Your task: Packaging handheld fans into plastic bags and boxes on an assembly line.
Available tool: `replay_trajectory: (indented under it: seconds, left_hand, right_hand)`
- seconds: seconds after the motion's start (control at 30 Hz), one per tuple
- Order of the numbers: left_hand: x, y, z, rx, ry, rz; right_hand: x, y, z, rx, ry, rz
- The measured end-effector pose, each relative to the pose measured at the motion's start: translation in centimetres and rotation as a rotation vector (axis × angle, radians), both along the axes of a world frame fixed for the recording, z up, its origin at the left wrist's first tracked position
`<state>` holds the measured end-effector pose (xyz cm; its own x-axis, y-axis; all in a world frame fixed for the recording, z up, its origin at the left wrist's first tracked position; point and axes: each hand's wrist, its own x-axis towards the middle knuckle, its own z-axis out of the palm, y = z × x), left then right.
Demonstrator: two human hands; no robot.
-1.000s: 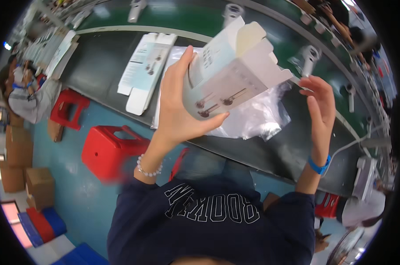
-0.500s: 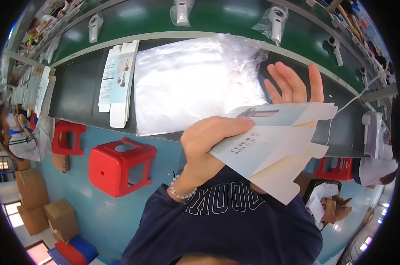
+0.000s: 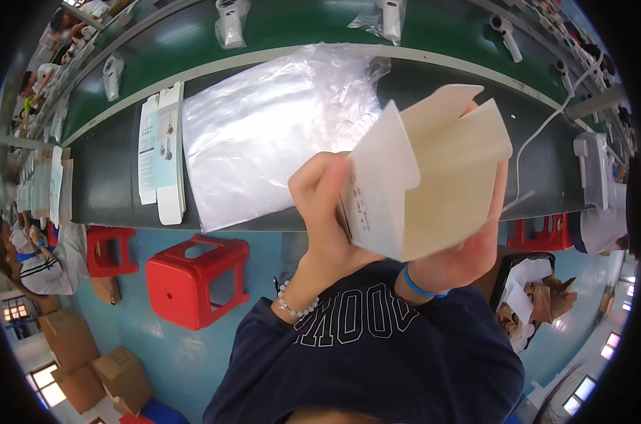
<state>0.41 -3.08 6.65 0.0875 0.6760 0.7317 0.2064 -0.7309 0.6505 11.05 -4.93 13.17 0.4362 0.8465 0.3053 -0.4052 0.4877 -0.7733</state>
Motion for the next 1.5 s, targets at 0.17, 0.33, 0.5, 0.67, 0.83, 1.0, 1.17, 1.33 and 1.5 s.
replay_trajectory:
  seconds: [0.17, 0.33, 0.5, 0.67, 0.83, 1.0, 1.17, 1.33, 1.5]
  left_hand:
    - [0.2, 0.1, -1.0, 0.02, -0.023, 0.023]
    - [0.6, 1.4, -0.8, 0.164, -0.035, -0.038]
    - [0.7, 1.9, 1.8, 0.049, -0.135, -0.267]
    - [0.8, 2.7, 2.5, 0.155, -0.195, -0.324]
    - [1.5, 2.0, 2.6, 0.187, -0.226, -0.254]
    - [2.0, 2.0, 1.8, 0.244, -0.284, -0.273]
    - [1.6, 1.3, 1.7, 0.207, -0.255, -0.324]
    - [1.6, 1.5, 1.5, 0.351, -0.243, -0.314]
    - [1.0, 1.7, 1.0, 0.432, -0.16, -0.303]
  right_hand:
    - [0.4, -0.1, -0.2, -0.05, -0.237, -0.05]
    - [1.3, -0.4, -0.4, -0.039, -0.036, 0.087]
    - [1.1, -0.4, 0.1, -0.041, -0.021, 0.123]
    - [0.8, -0.3, -0.6, 0.082, -0.013, 0.112]
    - [0.7, 0.0, -1.3, 0.138, -0.058, 0.086]
    - [0.7, -0.1, -1.5, 0.195, -0.182, 0.065]
    - [0.5, -0.7, 0.0, 0.052, -0.007, 0.083]
    - [0.5, -1.0, 0.6, -0.006, -0.098, 0.049]
    - [1.5, -1.5, 0.7, -0.12, -0.211, 0.019]
